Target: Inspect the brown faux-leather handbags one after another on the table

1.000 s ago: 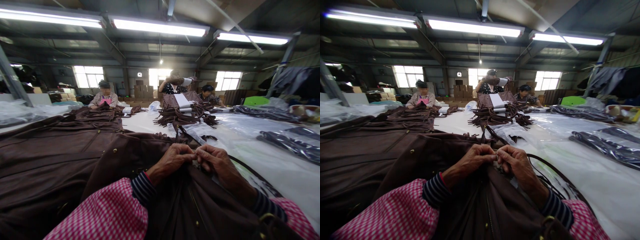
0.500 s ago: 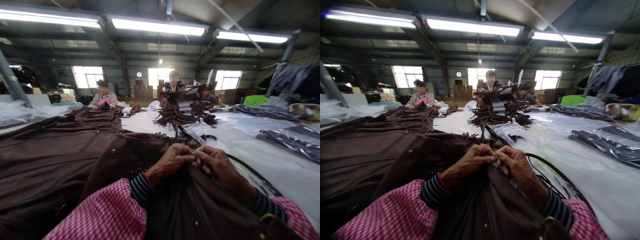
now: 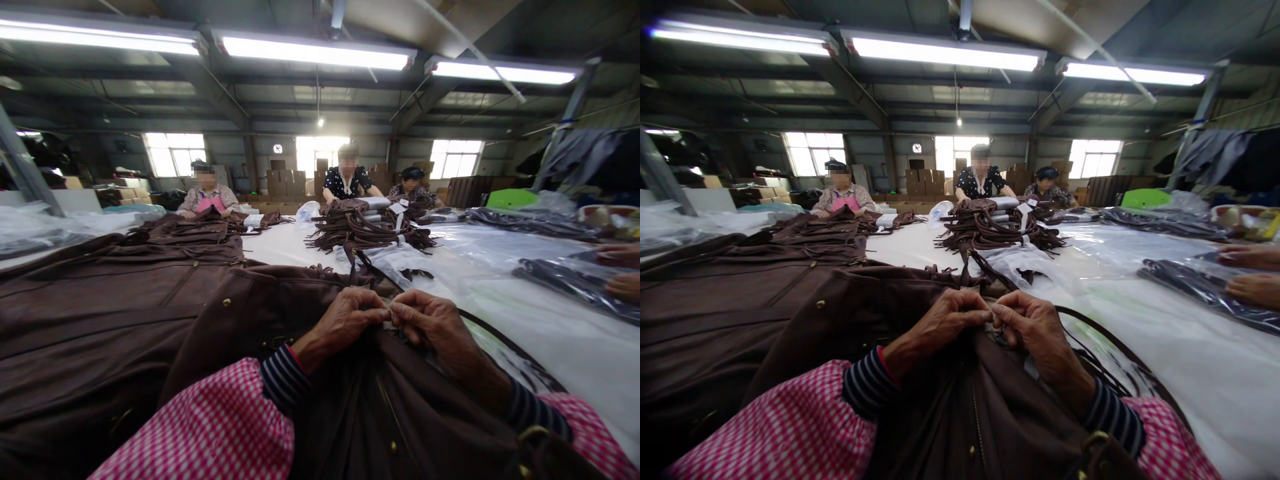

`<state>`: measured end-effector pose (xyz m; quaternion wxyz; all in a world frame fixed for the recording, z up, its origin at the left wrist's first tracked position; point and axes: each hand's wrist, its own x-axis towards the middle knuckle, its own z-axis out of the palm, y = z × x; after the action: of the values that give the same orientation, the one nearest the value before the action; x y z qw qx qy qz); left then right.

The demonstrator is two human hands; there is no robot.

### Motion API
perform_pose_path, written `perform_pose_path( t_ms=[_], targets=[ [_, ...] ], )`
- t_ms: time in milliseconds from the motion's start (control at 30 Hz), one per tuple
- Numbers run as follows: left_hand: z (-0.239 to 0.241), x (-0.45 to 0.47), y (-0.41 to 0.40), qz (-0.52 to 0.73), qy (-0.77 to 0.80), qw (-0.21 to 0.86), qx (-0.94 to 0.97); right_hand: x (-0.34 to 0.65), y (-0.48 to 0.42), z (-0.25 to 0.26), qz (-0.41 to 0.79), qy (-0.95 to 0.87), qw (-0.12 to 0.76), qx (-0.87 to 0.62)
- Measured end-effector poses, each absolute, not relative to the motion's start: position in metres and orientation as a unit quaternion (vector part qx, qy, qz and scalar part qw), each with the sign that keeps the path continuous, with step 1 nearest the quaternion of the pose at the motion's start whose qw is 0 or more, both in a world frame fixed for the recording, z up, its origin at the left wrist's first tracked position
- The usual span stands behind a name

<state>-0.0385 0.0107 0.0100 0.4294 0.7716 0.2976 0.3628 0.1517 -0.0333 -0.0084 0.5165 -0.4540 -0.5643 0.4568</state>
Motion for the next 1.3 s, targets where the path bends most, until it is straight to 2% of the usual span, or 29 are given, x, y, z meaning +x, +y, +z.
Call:
perform_pose_path(
  t_ms=[567, 733, 900, 1000, 1133, 1300],
  targets=[
    [0.005, -0.034, 0.005, 0.358, 0.34, 0.345, 0.798, 0.147, -0.027, -0.017, 0.516, -0.535, 0.527, -0.412],
    [0.013, -0.038, 0.004, 0.343, 0.325, 0.299, 0.829, 0.148, -0.031, -0.008, 0.477, -0.545, 0.565, -0.395],
    [0.025, -0.041, -0.007, 0.337, 0.242, 0.184, 0.891, 0.182, -0.046, 0.016, 0.374, -0.527, 0.608, -0.462],
    [0.033, -0.039, -0.023, 0.274, 0.179, 0.139, 0.935, 0.211, -0.062, 0.02, 0.307, -0.56, 0.556, -0.531],
    [0.033, -0.033, -0.042, 0.192, 0.146, 0.096, 0.966, 0.236, -0.085, 0.01, 0.216, -0.668, 0.403, -0.587],
    [0.025, -0.028, -0.04, 0.255, 0.154, 0.041, 0.954, 0.247, -0.091, -0.012, 0.132, -0.743, 0.29, -0.588]
  ],
)
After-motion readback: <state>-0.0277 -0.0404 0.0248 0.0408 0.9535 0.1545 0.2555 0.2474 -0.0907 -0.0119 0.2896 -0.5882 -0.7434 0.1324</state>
